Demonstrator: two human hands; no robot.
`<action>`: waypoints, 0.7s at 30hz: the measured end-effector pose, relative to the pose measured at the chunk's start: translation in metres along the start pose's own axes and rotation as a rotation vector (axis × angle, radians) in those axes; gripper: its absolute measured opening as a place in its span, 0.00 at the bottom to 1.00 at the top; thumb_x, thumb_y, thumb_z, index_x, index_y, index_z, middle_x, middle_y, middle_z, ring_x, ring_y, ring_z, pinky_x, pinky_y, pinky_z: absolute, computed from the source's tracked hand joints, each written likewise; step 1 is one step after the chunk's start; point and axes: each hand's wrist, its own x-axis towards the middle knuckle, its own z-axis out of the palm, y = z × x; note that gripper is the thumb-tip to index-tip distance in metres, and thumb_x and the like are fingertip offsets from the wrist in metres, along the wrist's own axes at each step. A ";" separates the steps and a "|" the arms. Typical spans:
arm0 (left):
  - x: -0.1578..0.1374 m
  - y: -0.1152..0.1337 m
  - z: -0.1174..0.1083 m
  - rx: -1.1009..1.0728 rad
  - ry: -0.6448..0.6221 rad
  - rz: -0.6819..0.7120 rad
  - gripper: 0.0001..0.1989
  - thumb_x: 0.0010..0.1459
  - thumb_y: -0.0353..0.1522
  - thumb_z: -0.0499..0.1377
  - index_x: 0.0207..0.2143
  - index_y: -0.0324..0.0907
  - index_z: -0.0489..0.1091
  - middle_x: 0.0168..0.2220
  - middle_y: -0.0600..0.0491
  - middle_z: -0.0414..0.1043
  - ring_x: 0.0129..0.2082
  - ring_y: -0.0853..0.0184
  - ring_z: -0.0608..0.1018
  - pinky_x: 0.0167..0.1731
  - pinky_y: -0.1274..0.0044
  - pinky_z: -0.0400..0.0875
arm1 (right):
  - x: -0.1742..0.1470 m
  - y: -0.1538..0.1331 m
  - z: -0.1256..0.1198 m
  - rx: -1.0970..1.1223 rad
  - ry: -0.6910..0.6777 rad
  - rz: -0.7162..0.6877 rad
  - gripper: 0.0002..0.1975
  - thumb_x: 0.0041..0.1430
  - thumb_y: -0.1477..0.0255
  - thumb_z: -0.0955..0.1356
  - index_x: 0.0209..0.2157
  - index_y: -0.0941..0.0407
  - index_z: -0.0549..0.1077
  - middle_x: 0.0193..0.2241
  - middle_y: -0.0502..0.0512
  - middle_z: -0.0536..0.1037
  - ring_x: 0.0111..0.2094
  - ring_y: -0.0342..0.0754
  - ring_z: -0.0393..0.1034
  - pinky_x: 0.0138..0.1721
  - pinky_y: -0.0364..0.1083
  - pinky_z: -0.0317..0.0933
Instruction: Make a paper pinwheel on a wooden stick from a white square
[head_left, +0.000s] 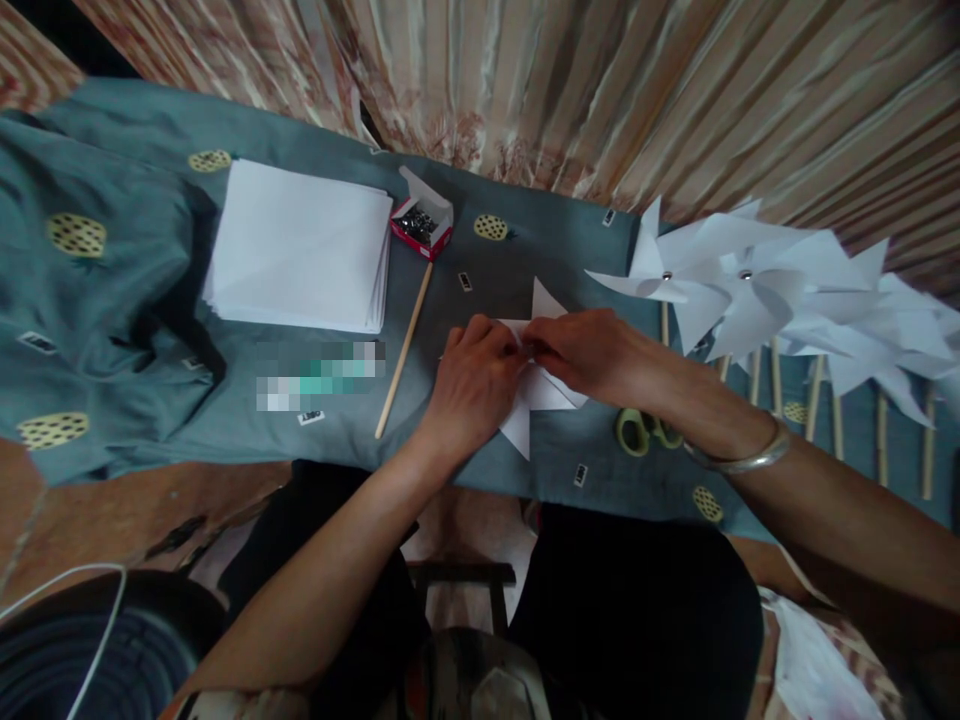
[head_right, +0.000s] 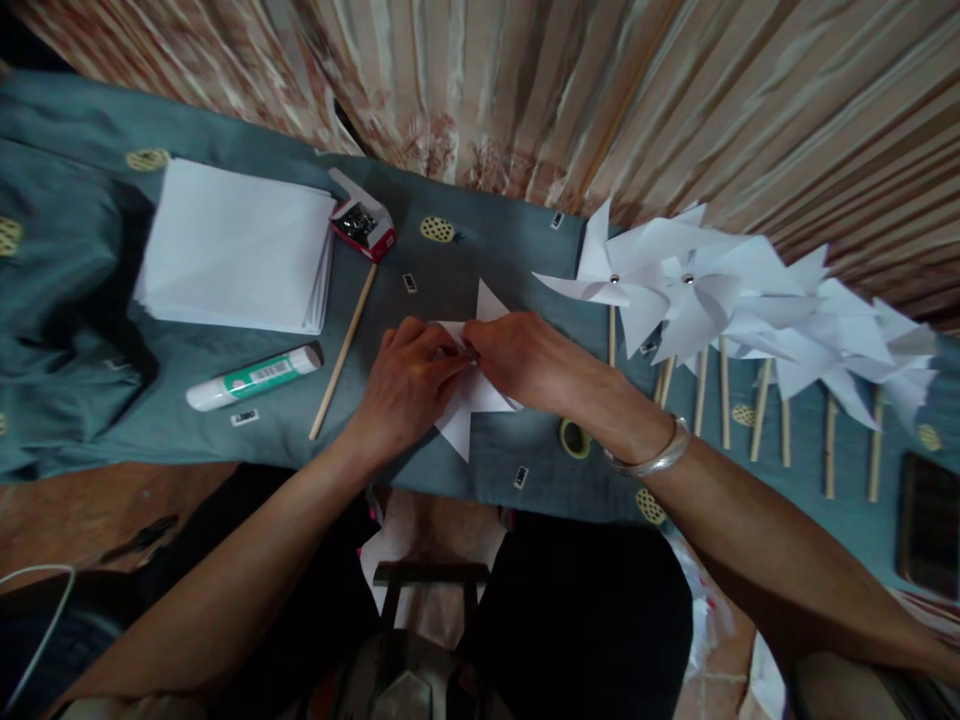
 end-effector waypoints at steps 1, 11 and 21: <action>0.000 0.000 0.000 -0.001 0.002 0.004 0.15 0.70 0.33 0.49 0.42 0.43 0.77 0.39 0.48 0.74 0.43 0.59 0.66 0.37 0.68 0.57 | 0.001 -0.002 -0.001 -0.021 -0.004 0.008 0.10 0.63 0.77 0.62 0.41 0.58 0.75 0.33 0.58 0.83 0.32 0.50 0.77 0.29 0.46 0.56; 0.000 -0.001 0.004 0.003 0.008 -0.003 0.14 0.70 0.33 0.50 0.41 0.43 0.76 0.39 0.48 0.73 0.43 0.59 0.66 0.37 0.68 0.58 | 0.007 -0.016 -0.005 -0.151 -0.006 -0.006 0.12 0.64 0.79 0.61 0.42 0.61 0.75 0.33 0.63 0.83 0.32 0.53 0.78 0.26 0.46 0.53; 0.001 -0.001 0.003 0.002 -0.022 -0.010 0.14 0.69 0.33 0.50 0.40 0.42 0.77 0.38 0.48 0.72 0.43 0.58 0.67 0.38 0.67 0.58 | 0.010 -0.015 -0.008 -0.156 -0.046 -0.074 0.11 0.62 0.81 0.63 0.42 0.61 0.75 0.32 0.62 0.83 0.31 0.53 0.78 0.27 0.46 0.53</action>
